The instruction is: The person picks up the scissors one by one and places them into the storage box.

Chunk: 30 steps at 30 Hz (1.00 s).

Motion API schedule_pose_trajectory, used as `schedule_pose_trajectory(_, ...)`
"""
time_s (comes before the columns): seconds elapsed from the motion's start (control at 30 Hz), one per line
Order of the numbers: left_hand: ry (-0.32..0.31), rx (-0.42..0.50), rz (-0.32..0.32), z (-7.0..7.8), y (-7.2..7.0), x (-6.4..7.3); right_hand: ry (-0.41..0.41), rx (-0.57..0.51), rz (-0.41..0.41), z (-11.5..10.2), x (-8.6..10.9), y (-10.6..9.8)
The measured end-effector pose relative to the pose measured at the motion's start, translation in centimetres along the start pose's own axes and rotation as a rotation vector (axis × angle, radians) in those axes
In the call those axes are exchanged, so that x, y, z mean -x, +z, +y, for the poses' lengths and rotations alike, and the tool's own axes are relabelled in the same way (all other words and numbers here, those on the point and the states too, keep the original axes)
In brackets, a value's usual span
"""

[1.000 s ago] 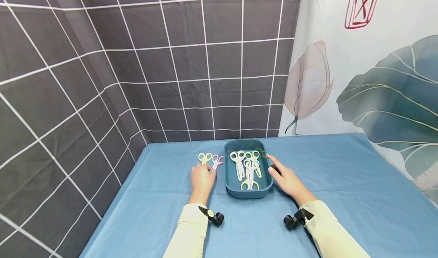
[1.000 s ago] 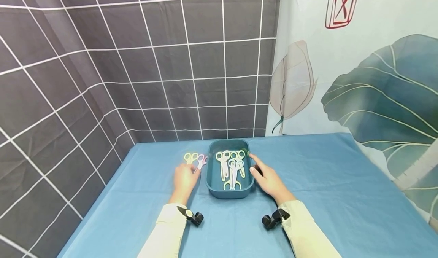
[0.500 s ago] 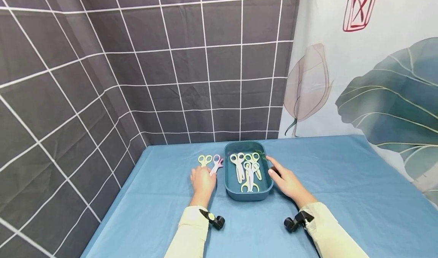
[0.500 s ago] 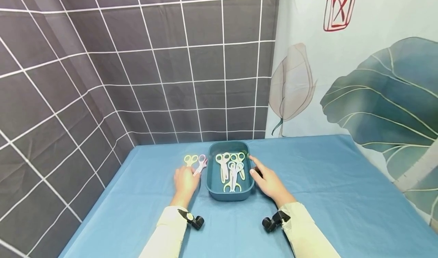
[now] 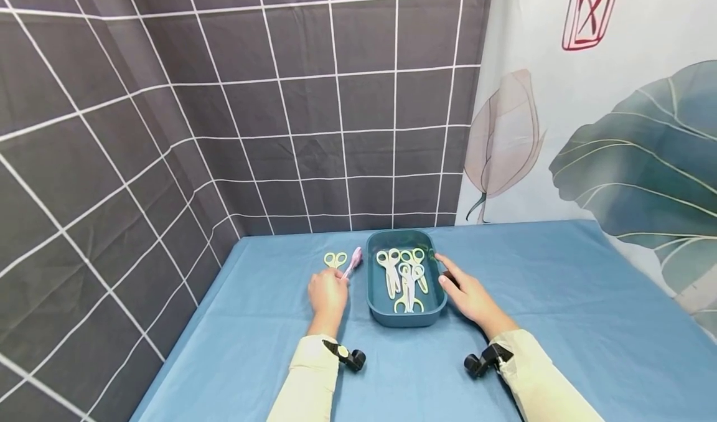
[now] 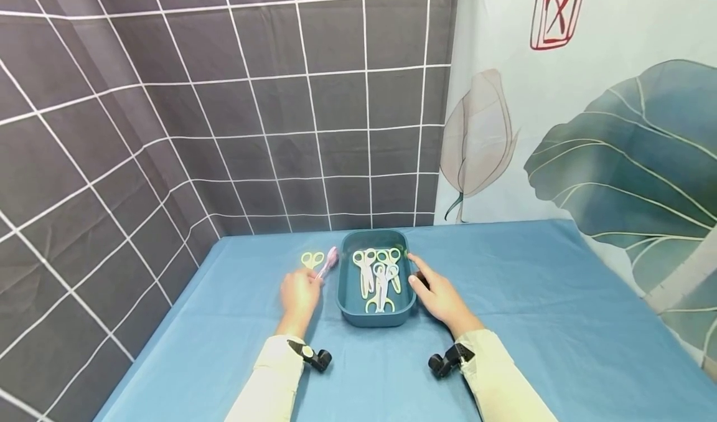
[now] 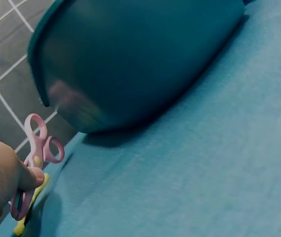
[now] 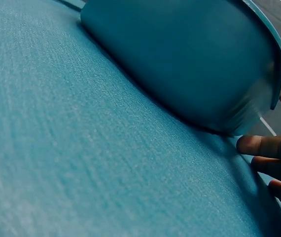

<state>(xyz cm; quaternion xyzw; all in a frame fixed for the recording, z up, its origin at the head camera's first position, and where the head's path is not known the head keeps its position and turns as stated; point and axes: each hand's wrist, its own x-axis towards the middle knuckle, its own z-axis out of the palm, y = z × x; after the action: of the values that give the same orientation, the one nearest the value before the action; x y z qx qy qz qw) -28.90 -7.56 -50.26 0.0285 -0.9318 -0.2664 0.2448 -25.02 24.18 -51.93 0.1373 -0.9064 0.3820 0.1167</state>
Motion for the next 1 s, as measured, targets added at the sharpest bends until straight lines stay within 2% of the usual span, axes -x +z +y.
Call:
schedule_pose_trajectory(0.23, -0.019, 0.091, 0.066, -0.3, -0.2, -0.2, -0.005, -0.002, 0.014, 0.2, 0.1, 0.0)
schedule_pose_trajectory(0.4, -0.082, 0.195, 0.049, -0.3, -0.3, -0.6, -0.004, -0.002, 0.011, 0.3, 0.3, 0.1)
schedule_pose_trajectory(0.57, -0.134, 0.331, 0.050, 0.6, -1.6, -1.1, -0.012, -0.016, 0.019, 0.2, 0.1, 0.2)
schedule_pose_trajectory(0.73, -0.134, 0.379, 0.049, 1.9, -2.9, -1.3, -0.021, -0.010, 0.020, 0.2, 0.2, 0.2)
schedule_pose_trajectory(1.0, -0.076, 0.490, 0.031, 4.3, -4.4, -1.1, -0.025, -0.003, 0.024, -0.1, 0.2, 0.1)
